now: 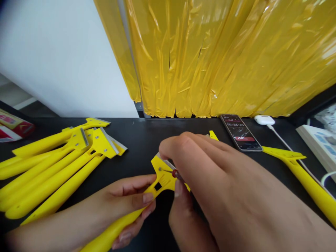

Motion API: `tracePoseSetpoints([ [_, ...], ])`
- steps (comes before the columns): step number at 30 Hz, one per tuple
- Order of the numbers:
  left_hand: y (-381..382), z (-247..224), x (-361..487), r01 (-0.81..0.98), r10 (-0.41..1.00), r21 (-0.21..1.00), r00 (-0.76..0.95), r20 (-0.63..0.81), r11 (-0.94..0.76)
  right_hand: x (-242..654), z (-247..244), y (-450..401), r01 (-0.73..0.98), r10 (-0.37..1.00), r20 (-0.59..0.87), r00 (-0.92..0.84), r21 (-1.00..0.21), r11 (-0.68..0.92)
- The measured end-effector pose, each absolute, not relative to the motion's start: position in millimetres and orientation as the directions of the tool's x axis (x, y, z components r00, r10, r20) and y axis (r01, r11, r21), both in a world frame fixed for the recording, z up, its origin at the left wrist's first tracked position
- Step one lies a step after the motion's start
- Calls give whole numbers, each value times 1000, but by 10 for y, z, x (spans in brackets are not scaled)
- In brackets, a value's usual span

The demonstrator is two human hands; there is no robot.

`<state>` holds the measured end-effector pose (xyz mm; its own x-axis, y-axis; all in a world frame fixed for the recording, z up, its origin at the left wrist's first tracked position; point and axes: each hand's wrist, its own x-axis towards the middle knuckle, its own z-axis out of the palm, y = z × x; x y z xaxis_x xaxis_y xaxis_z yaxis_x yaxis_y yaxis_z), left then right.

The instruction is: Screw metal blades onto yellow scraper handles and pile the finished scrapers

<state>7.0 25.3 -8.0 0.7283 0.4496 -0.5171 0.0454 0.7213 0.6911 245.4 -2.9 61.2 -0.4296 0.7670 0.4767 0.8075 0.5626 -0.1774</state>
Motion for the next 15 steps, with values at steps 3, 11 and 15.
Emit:
tracePoseSetpoints([
  [3,252,-67,72,44,449,693,732,-512,719,2456,629,-38,800,765,474,-437,-184,571],
  [11,251,-66,74,18,455,681,731,-508,732,2427,600,14,773,728,490,-479,-157,615],
  [15,253,-63,77,20,455,680,729,-512,733,2444,592,25,727,685,482,-546,-133,674],
])
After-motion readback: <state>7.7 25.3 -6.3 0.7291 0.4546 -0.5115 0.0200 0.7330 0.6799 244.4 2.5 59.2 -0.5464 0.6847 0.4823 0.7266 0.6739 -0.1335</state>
